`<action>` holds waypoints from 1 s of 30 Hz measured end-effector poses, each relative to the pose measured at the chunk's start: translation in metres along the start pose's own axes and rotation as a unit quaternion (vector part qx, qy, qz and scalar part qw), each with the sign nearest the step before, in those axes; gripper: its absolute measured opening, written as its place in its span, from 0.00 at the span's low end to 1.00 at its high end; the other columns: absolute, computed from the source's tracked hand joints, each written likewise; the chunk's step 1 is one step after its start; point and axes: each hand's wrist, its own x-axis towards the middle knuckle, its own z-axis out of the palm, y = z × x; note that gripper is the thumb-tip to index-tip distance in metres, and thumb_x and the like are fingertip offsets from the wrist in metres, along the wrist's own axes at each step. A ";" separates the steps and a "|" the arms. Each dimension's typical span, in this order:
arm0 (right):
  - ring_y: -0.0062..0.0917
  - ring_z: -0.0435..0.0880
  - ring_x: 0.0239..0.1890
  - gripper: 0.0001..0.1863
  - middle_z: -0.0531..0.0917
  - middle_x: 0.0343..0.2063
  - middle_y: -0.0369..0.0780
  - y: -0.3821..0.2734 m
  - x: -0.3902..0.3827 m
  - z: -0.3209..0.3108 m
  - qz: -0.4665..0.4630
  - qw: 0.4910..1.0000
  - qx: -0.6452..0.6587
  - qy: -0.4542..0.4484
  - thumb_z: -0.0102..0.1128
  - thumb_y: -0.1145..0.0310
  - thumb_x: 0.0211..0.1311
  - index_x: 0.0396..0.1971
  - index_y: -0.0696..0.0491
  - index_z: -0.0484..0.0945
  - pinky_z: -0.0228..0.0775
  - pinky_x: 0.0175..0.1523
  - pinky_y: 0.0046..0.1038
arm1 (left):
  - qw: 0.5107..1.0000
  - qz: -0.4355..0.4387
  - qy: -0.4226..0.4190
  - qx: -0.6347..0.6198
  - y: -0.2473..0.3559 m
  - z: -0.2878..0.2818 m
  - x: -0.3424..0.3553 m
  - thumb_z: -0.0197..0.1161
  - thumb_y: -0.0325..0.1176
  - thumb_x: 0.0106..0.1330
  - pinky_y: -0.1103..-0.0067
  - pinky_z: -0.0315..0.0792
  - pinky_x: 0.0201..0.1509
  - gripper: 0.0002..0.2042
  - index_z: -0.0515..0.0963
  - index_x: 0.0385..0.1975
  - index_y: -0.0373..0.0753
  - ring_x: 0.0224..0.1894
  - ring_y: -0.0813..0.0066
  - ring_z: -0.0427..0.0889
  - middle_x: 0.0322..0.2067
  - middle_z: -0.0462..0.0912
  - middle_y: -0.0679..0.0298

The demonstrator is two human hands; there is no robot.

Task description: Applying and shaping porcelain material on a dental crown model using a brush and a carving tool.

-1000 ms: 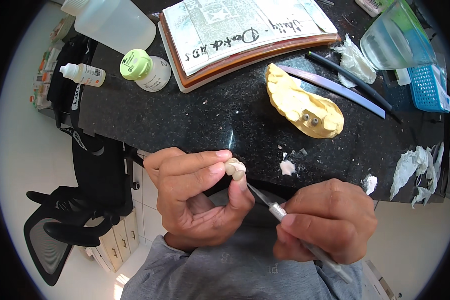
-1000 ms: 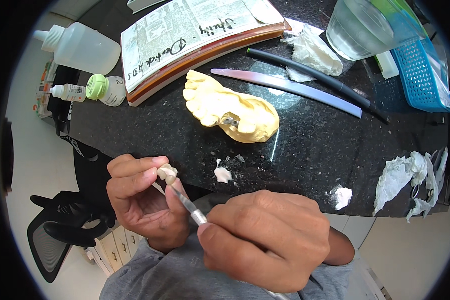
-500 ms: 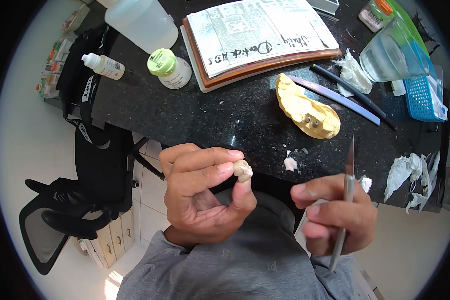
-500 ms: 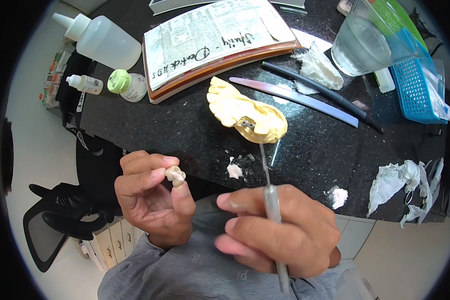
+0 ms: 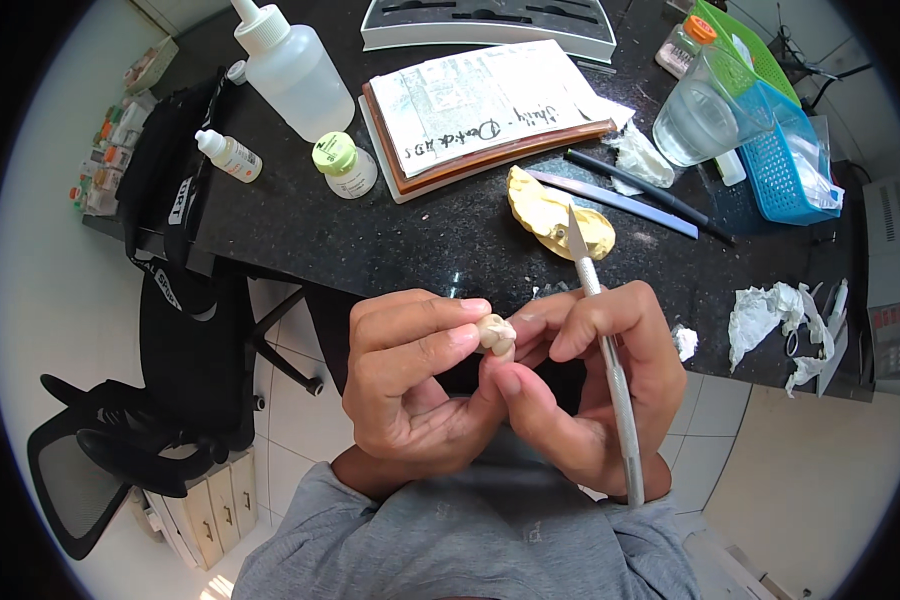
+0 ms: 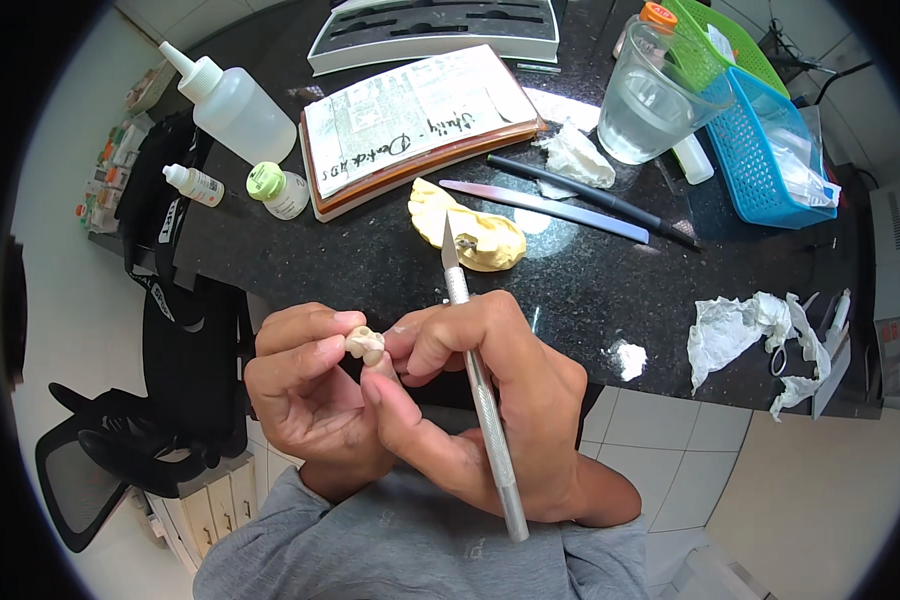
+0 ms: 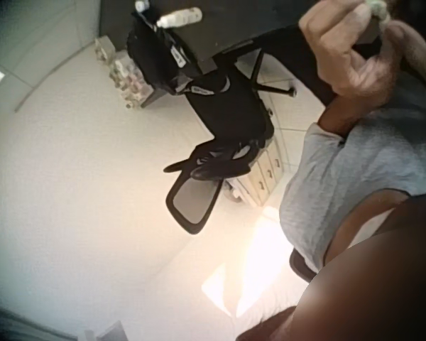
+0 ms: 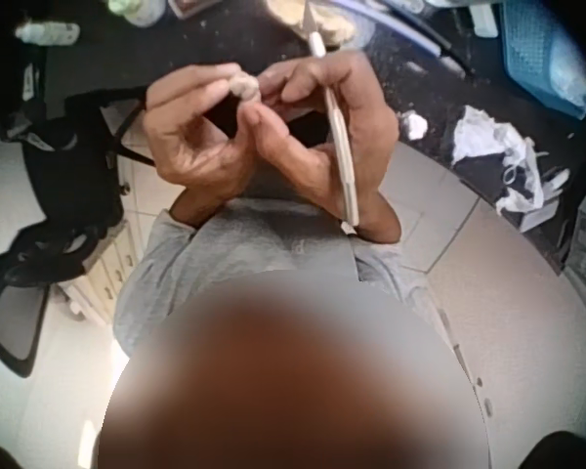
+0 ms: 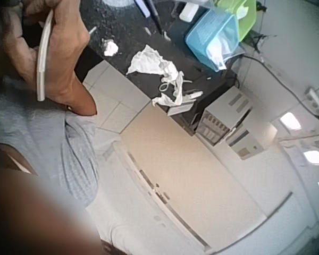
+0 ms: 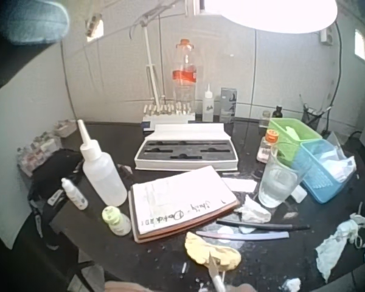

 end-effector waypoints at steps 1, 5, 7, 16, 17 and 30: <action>0.23 0.84 0.41 0.20 0.82 0.38 0.49 -0.001 0.000 0.000 -0.002 1.000 -0.002 0.002 0.71 0.81 0.55 0.38 0.56 0.65 0.79 0.46 0.24 | 1.000 -0.004 0.008 -0.011 0.001 0.001 0.000 0.77 0.26 0.55 0.77 0.77 0.41 0.19 0.75 0.43 0.37 0.40 0.67 0.80 0.43 0.82 0.56; 0.22 0.83 0.42 0.19 0.82 0.38 0.48 -0.001 0.003 0.002 0.001 1.000 0.014 0.013 0.70 0.81 0.55 0.38 0.56 0.66 0.76 0.49 0.24 | 0.999 -0.002 0.019 -0.026 -0.002 0.004 0.000 0.77 0.25 0.55 0.77 0.79 0.41 0.19 0.75 0.43 0.36 0.41 0.66 0.82 0.43 0.82 0.55; 0.22 0.83 0.42 0.18 0.82 0.38 0.47 -0.001 0.002 0.004 0.000 1.000 0.019 0.017 0.69 0.81 0.56 0.38 0.56 0.66 0.75 0.49 0.24 | 1.000 0.005 0.016 -0.019 -0.001 0.003 0.000 0.77 0.25 0.55 0.76 0.80 0.41 0.19 0.75 0.43 0.36 0.41 0.66 0.83 0.43 0.81 0.54; 0.22 0.82 0.42 0.17 0.81 0.37 0.47 -0.002 0.005 0.006 0.000 0.999 0.040 0.013 0.67 0.80 0.57 0.38 0.56 0.66 0.74 0.50 0.24 | 0.998 -0.011 0.039 -0.057 0.000 0.006 -0.003 0.76 0.21 0.54 0.76 0.81 0.40 0.19 0.75 0.43 0.35 0.39 0.67 0.84 0.42 0.81 0.53; 0.21 0.84 0.38 0.15 0.83 0.34 0.46 0.004 0.007 0.008 -0.036 0.997 0.045 0.045 0.69 0.79 0.56 0.36 0.58 0.69 0.77 0.45 0.22 | 0.997 -0.011 0.039 -0.058 0.000 0.007 -0.004 0.76 0.21 0.54 0.76 0.81 0.40 0.19 0.75 0.43 0.35 0.39 0.67 0.84 0.42 0.81 0.53; 0.22 0.83 0.39 0.14 0.83 0.34 0.46 -0.005 0.005 -0.001 -0.017 1.000 -0.008 0.009 0.64 0.82 0.59 0.36 0.56 0.66 0.74 0.47 0.23 | 0.988 -0.079 0.022 -0.134 0.007 0.002 -0.007 0.75 0.17 0.54 0.78 0.83 0.42 0.20 0.75 0.45 0.32 0.41 0.66 0.86 0.44 0.82 0.49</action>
